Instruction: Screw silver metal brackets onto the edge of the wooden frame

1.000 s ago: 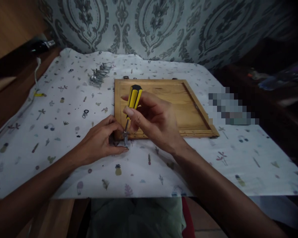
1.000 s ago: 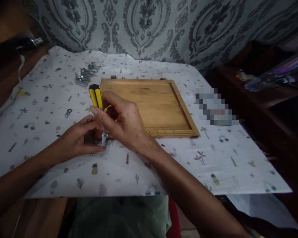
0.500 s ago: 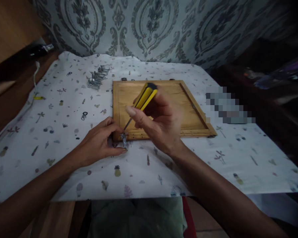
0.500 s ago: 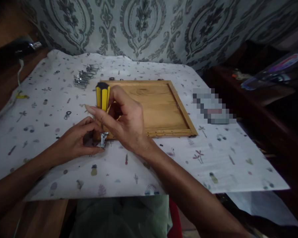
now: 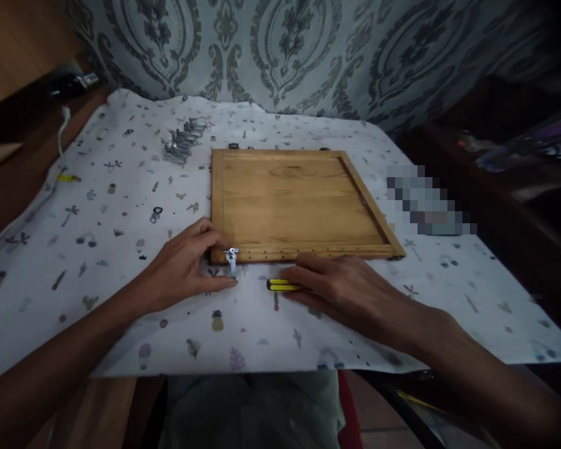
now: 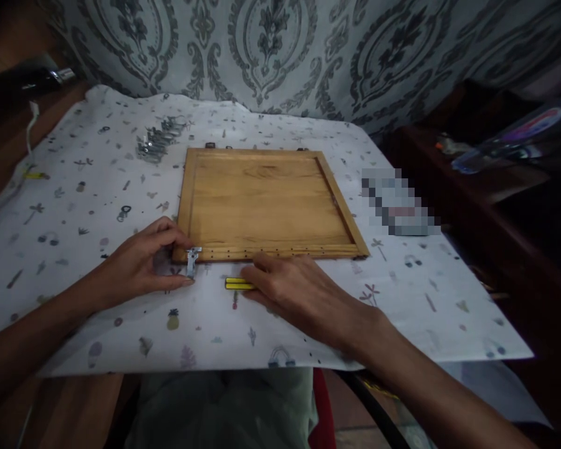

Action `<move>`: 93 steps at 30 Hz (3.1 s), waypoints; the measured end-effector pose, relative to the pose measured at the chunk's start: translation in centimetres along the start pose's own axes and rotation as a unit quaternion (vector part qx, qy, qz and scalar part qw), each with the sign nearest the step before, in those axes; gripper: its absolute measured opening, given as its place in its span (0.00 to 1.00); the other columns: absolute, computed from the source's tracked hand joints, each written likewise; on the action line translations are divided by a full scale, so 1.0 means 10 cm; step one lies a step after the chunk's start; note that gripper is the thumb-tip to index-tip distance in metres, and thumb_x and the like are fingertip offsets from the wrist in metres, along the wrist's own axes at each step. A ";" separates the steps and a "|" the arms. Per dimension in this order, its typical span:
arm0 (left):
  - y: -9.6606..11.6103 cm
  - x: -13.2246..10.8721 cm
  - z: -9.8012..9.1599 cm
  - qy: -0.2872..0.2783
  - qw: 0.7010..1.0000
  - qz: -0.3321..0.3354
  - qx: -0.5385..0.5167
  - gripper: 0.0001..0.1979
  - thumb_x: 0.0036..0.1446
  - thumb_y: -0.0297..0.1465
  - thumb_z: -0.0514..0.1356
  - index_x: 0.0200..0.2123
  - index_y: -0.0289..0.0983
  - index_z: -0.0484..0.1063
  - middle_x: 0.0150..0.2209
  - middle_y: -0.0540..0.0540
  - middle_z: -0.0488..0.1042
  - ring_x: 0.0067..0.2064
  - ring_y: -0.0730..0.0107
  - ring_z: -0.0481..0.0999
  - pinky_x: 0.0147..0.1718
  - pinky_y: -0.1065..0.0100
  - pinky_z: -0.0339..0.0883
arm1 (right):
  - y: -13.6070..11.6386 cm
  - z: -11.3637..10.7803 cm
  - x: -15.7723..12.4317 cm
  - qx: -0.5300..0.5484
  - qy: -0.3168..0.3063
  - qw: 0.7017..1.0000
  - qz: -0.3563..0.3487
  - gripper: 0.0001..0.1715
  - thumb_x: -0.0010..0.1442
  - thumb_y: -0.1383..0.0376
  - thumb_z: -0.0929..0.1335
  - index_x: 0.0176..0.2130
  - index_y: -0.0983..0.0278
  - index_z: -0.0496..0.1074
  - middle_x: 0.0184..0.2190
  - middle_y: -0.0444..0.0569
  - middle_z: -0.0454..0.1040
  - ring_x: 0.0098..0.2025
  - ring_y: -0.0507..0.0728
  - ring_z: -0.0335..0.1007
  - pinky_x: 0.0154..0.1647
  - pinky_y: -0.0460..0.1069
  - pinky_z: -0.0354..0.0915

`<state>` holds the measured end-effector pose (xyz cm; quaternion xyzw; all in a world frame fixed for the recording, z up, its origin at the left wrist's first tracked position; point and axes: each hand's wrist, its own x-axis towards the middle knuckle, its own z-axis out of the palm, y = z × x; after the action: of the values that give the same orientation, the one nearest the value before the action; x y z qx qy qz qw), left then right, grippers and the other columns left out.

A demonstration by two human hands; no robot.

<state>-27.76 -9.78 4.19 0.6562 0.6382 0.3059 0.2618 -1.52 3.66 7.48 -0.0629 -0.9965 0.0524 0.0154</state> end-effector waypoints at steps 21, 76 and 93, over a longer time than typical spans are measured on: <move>0.07 0.01 0.00 0.004 1.000 -0.006 0.016 0.15 0.56 0.40 0.68 0.43 0.41 0.71 0.42 0.49 0.66 0.44 0.62 0.71 0.38 0.63 0.66 | -0.23 0.28 0.47 0.137 0.153 0.978 -0.029 0.18 0.73 0.65 0.61 0.42 0.68 0.78 0.48 0.59 0.81 0.37 0.58 0.82 0.33 0.51 0.77; 0.17 -0.01 -0.01 0.005 0.999 -0.044 0.016 0.16 0.58 0.39 0.69 0.47 0.45 0.72 0.44 0.48 0.68 0.45 0.62 0.73 0.37 0.66 0.72 | -0.18 0.32 0.46 0.049 0.177 0.981 -0.059 0.23 0.67 0.79 0.57 0.39 0.69 0.79 0.42 0.53 0.84 0.24 0.50 0.74 0.21 0.48 0.65; 0.12 -0.02 -0.05 -0.013 0.999 -0.017 0.049 0.19 0.60 0.42 0.67 0.51 0.44 0.70 0.46 0.47 0.67 0.48 0.62 0.71 0.44 0.63 0.71 | -0.20 0.33 0.44 0.008 0.131 0.990 -0.058 0.18 0.68 0.75 0.60 0.44 0.69 0.78 0.47 0.55 0.83 0.23 0.49 0.73 0.21 0.46 0.63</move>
<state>-27.30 -10.11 5.41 0.6612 0.6598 0.2611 0.2434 -6.29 1.88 4.56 -0.0113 -0.9875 0.0512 0.1489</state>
